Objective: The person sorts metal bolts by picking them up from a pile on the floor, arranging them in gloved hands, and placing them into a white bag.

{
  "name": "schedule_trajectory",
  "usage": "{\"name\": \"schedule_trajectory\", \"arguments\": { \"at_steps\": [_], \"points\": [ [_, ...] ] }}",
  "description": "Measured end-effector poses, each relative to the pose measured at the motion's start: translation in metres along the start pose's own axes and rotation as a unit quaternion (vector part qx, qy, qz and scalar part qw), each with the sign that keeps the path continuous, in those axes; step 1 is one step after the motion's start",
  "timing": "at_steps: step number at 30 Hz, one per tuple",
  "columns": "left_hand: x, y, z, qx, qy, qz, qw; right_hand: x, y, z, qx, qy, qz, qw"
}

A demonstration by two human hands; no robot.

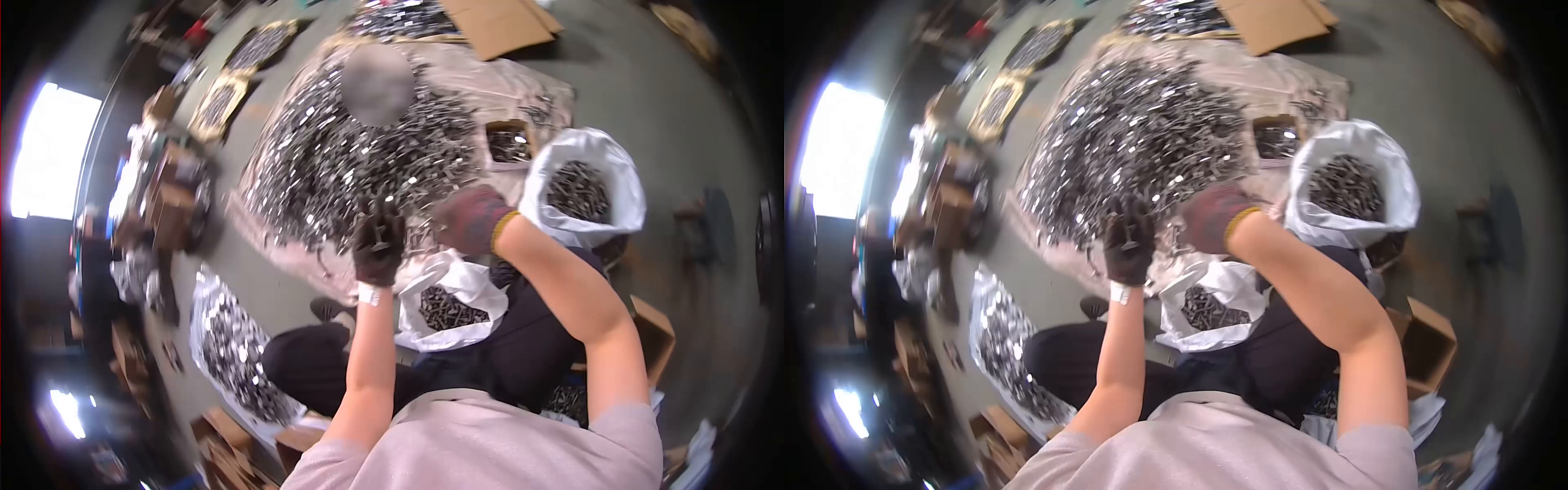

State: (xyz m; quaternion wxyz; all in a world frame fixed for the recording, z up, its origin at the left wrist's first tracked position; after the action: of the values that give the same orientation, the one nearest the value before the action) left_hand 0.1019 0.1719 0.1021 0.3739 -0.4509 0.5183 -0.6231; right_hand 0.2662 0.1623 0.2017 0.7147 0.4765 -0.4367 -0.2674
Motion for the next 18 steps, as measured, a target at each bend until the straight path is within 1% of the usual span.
{"name": "schedule_trajectory", "arguments": {
  "at_steps": [1,3,5,7,8,9,11,12,13,15,16,17,18],
  "points": [
    [0.006,0.004,-0.005,0.018,0.006,0.036,0.999,-0.001,0.001,0.005,-0.010,-0.011,-0.032,0.999],
    [0.023,-0.008,0.000,0.021,0.009,0.064,0.998,-0.003,-0.001,0.012,-0.013,0.007,-0.027,1.000],
    [0.045,-0.019,0.000,0.057,0.012,0.063,0.996,-0.004,-0.010,0.026,-0.013,0.016,-0.016,1.000],
    [0.065,-0.019,-0.004,0.086,0.000,0.057,0.995,-0.002,-0.006,0.039,-0.098,0.037,-0.098,0.990],
    [0.074,-0.018,-0.006,0.092,-0.005,0.047,0.995,0.003,-0.003,0.049,-0.119,0.052,-0.145,0.981],
    [0.082,-0.017,-0.008,0.098,-0.008,0.039,0.994,0.007,-0.005,0.058,-0.112,0.060,-0.139,0.982],
    [0.095,-0.018,-0.010,0.113,-0.017,0.027,0.993,0.016,-0.001,0.075,-0.156,0.079,-0.144,0.974],
    [0.102,-0.016,-0.011,0.122,-0.017,0.011,0.992,0.024,0.001,0.083,-0.205,0.078,-0.166,0.962],
    [0.108,-0.015,-0.012,0.127,-0.022,0.013,0.992,0.030,-0.003,0.095,-0.200,0.082,-0.162,0.963],
    [0.118,-0.010,-0.010,0.155,-0.014,0.006,0.988,0.043,0.002,0.113,-0.352,0.100,-0.229,0.902],
    [0.122,-0.013,-0.009,0.182,0.014,0.078,0.980,0.045,-0.001,0.121,-0.331,0.112,-0.276,0.895],
    [0.124,-0.011,-0.010,0.185,0.011,0.077,0.980,0.044,-0.007,0.128,-0.331,0.113,-0.272,0.897],
    [0.126,-0.006,-0.011,0.190,0.000,0.066,0.980,0.042,-0.016,0.131,-0.356,0.073,-0.253,0.897]
  ]
}}
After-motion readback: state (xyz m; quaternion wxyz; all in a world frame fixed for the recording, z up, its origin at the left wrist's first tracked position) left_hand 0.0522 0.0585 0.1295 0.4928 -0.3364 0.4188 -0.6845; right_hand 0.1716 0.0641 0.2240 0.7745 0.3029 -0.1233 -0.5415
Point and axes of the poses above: each hand's wrist, its own x-axis away from the middle knuckle, its own y-axis out of the back of the hand, z = x × y, the point moved 7 cm from there along -x, towards the middle knuckle, and after that the axes turned 8 degrees about x, right-handed, at the moved point
